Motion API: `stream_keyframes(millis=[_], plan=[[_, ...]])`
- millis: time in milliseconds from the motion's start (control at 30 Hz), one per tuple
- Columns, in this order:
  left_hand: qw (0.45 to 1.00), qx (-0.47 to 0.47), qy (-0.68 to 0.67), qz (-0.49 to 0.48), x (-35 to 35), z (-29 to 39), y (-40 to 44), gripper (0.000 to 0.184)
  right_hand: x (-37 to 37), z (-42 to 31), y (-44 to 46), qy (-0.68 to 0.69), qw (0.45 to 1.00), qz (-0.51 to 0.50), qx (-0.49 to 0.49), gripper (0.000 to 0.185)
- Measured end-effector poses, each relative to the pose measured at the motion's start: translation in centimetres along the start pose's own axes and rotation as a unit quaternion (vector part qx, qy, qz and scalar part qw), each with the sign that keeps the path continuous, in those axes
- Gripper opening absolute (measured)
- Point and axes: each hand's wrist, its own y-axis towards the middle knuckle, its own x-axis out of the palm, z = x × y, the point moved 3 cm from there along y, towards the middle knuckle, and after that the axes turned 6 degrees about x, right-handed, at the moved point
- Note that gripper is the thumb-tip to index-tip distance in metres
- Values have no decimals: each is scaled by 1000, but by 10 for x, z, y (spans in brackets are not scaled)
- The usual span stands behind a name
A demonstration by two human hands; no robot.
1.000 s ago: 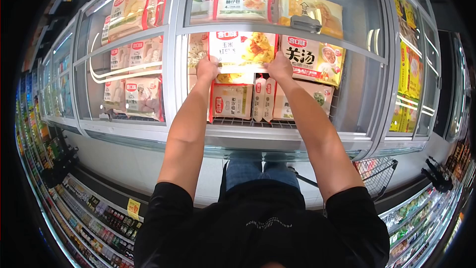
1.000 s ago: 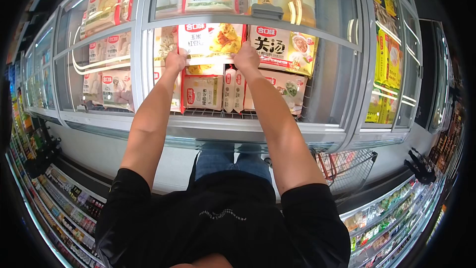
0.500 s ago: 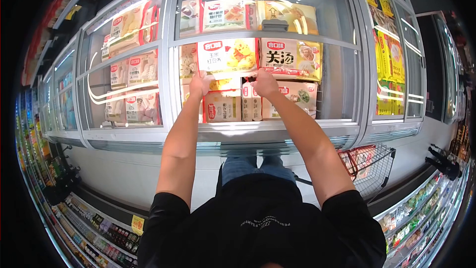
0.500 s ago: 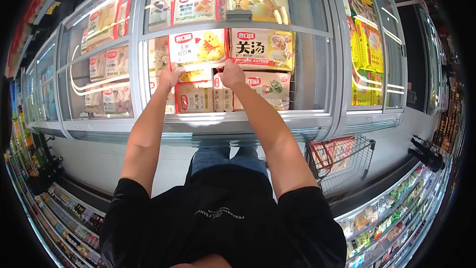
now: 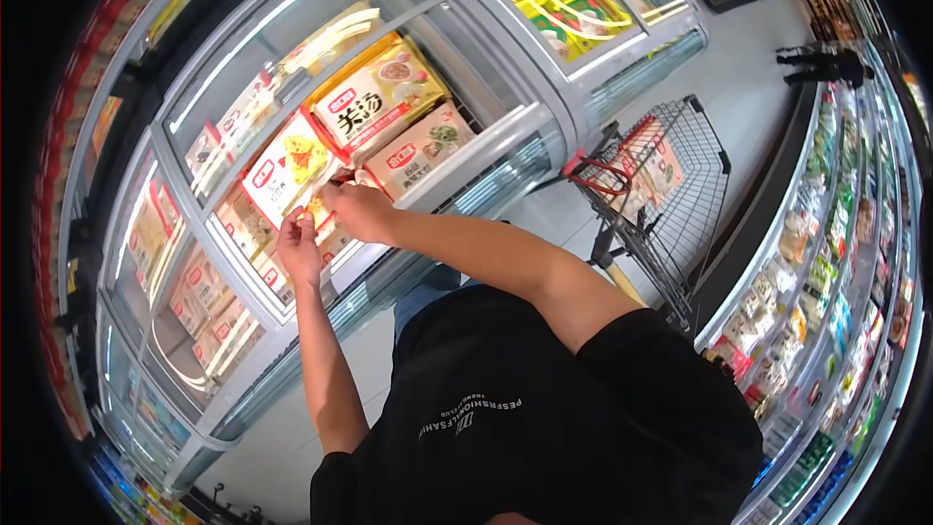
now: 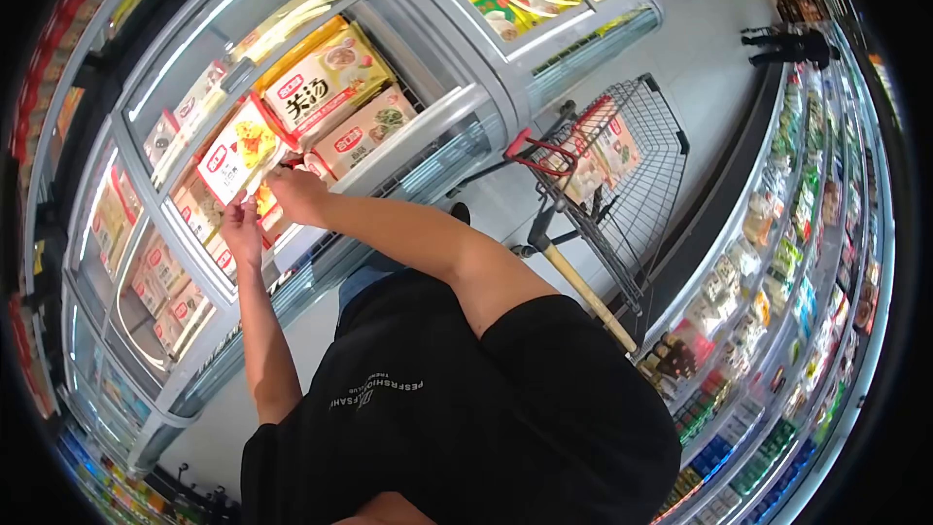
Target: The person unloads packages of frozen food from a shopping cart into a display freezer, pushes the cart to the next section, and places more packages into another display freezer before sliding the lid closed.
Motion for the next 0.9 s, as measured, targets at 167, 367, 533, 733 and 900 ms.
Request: stream_keyframes(millis=[167,367,533,733,900], plan=[[998,-7,-48,-51,51,83,-64,24,-59,1,-63,-46,994,96,-29,22],[971,53,-42,-227,123,149,-130,25,-138,9,-152,-35,974,221,-34,22],[938,120,-9,-325,176,199,-168,23,-197,19,-233,-13,951,308,11,13],[868,133,13,-478,242,240,-210,19,-243,49,-327,55,918,377,111,16],[805,177,35,-565,288,259,-251,17,-261,87,-395,82,886,428,161,16]])
